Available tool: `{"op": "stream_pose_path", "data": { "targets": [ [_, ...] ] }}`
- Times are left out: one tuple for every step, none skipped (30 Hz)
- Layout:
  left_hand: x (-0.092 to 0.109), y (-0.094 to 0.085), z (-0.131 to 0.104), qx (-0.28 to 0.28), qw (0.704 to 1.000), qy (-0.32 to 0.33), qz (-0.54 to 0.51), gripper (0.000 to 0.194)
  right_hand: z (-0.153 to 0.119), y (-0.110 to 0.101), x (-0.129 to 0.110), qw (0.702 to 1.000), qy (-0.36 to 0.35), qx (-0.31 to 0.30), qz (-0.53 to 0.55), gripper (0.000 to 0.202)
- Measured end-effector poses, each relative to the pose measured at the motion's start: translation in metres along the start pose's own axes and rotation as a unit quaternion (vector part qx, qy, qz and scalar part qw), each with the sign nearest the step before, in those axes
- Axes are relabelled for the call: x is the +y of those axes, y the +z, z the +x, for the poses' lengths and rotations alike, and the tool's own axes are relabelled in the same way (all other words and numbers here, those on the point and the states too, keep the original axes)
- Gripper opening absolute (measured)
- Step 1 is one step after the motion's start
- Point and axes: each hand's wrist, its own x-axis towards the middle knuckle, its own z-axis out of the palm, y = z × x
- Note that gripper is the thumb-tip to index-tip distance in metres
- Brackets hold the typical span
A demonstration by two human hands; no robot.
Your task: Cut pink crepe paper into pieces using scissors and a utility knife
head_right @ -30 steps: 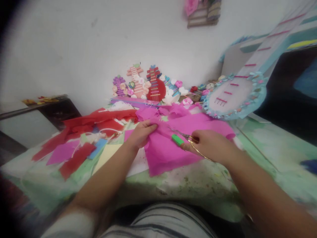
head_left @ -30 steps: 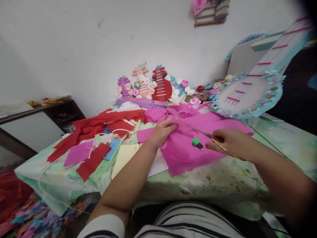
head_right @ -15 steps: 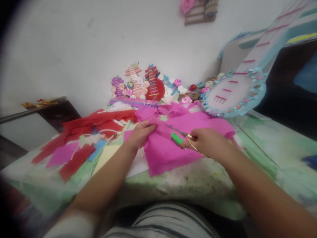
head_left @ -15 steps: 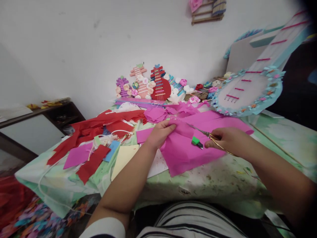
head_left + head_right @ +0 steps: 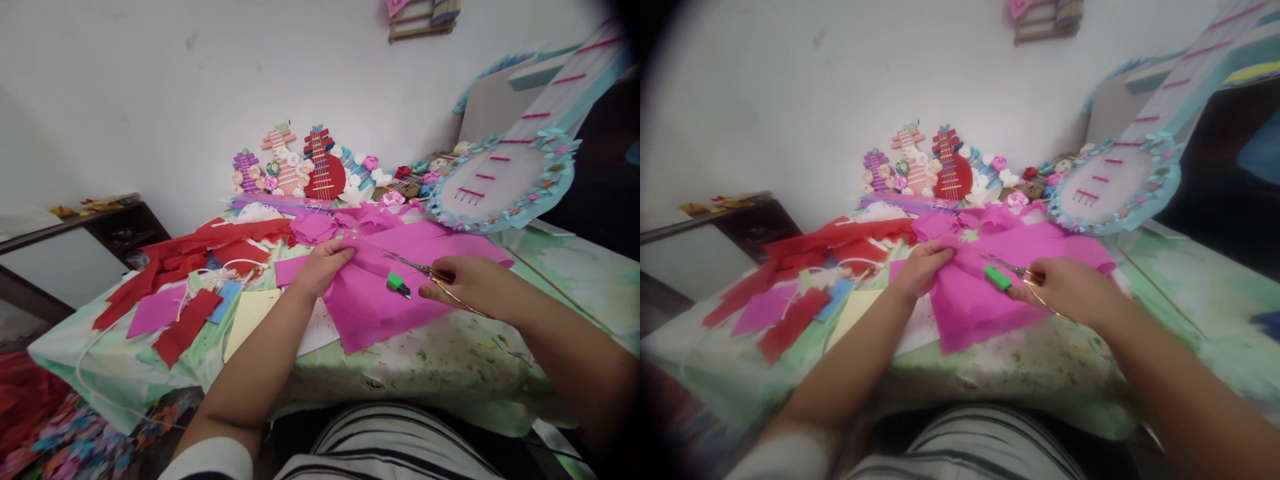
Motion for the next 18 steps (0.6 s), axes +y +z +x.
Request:
{"op": "stream_pose_path", "data": {
  "targets": [
    [0.000, 0.000, 0.000, -0.001, 1.000, 0.000, 0.001, 0.024, 0.000, 0.000, 0.000, 1.000, -0.003, -0.008, -0.002, 0.043],
    [0.001, 0.000, -0.001, -0.003, 1.000, -0.001, 0.002, 0.023, 0.000, -0.001, 0.000, 1.000, -0.005, -0.018, -0.006, 0.043],
    [0.001, 0.000, -0.001, -0.003, 1.000, -0.002, 0.005, 0.023, 0.001, -0.001, 0.000, 1.000, -0.006, -0.028, -0.009, 0.043],
    [0.001, 0.001, -0.001, -0.003, 1.000, -0.004, 0.009, 0.023, 0.001, -0.001, -0.001, 0.999, -0.006, -0.033, -0.011, 0.043],
    [0.001, 0.001, -0.002, -0.003, 1.000, -0.006, 0.014, 0.023, 0.002, -0.002, -0.001, 0.999, -0.007, -0.037, -0.013, 0.043],
    [0.001, 0.001, -0.002, -0.003, 1.000, -0.008, 0.019, 0.023, 0.003, -0.002, -0.002, 0.999, -0.008, -0.042, -0.014, 0.043],
    [0.001, 0.002, -0.003, -0.004, 1.000, -0.009, 0.023, 0.023, 0.003, -0.002, -0.003, 0.999, -0.009, -0.047, -0.015, 0.043],
    [0.001, 0.002, -0.003, -0.005, 1.000, -0.011, 0.027, 0.023, 0.004, -0.002, -0.004, 0.999, -0.010, -0.051, -0.016, 0.043],
    [0.000, 0.003, -0.004, -0.008, 0.999, -0.013, 0.031, 0.023, 0.005, -0.001, -0.005, 0.998, -0.012, -0.053, -0.016, 0.044],
    [0.000, 0.003, -0.004, -0.010, 0.999, -0.015, 0.036, 0.022, 0.006, -0.001, -0.006, 0.998, -0.015, -0.054, -0.016, 0.044],
    [0.001, 0.004, -0.005, -0.011, 0.999, -0.016, 0.043, 0.022, 0.006, 0.000, -0.007, 0.998, -0.018, -0.053, -0.015, 0.044],
    [0.001, 0.004, -0.006, -0.013, 0.998, -0.016, 0.053, 0.022, 0.007, 0.000, -0.008, 0.998, -0.020, -0.051, -0.012, 0.045],
    [0.001, 0.005, -0.006, -0.016, 0.998, -0.014, 0.065, 0.021, 0.008, 0.001, -0.009, 0.998, -0.022, -0.050, -0.009, 0.045],
    [0.002, 0.005, -0.006, -0.019, 0.997, -0.010, 0.079, 0.021, 0.008, 0.001, -0.010, 0.999, -0.024, -0.048, -0.005, 0.045],
    [0.002, 0.005, -0.007, -0.023, 0.995, -0.007, 0.093, 0.021, 0.008, 0.001, -0.010, 0.999, -0.024, -0.047, -0.001, 0.046],
    [0.003, 0.005, -0.007, -0.026, 0.994, -0.004, 0.106, 0.022, 0.009, 0.001, -0.011, 0.999, -0.024, -0.047, 0.001, 0.046],
    [0.003, 0.005, -0.007, -0.029, 0.993, -0.003, 0.114, 0.022, 0.008, 0.001, -0.011, 0.999, -0.024, -0.047, 0.001, 0.046],
    [0.003, 0.005, -0.007, -0.029, 0.993, -0.001, 0.118, 0.023, 0.008, 0.001, -0.012, 0.999, -0.023, -0.048, -0.001, 0.045]
  ]
}}
